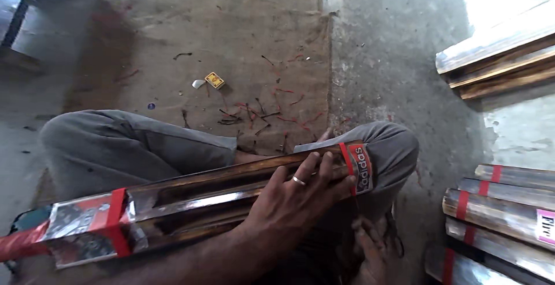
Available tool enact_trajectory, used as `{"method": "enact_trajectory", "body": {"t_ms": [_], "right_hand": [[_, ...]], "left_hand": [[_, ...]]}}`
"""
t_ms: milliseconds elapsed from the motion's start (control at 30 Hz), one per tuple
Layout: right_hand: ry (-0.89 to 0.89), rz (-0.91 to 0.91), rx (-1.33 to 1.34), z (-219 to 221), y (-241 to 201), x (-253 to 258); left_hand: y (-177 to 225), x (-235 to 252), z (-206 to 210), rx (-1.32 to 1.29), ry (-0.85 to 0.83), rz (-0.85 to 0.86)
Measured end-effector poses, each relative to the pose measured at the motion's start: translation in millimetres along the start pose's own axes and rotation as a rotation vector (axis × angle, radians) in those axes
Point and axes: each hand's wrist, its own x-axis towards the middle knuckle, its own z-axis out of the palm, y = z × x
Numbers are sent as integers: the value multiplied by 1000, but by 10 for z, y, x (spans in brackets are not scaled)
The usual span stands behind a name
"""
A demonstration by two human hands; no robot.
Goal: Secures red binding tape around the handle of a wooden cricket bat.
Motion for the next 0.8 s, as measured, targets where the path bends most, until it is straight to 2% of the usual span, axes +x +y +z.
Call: {"method": "enact_trajectory", "body": {"t_ms": [367,567,700,767,800], "right_hand": [[2,168,292,-70,192,98],[-21,154,343,-50,197,115],[-95,94,262,22,142,133],[-126,47,212,128,33,162],[-135,17,193,184,-33,179]], "left_hand": [[-16,13,-11,6,-21,14],[-46,41,-53,-24,-51,18],[-168,145,-143,-186,-78,-24],[-295,247,-305,-272,-145,-35],[-357,305,-423,-330,-230,-52]]}}
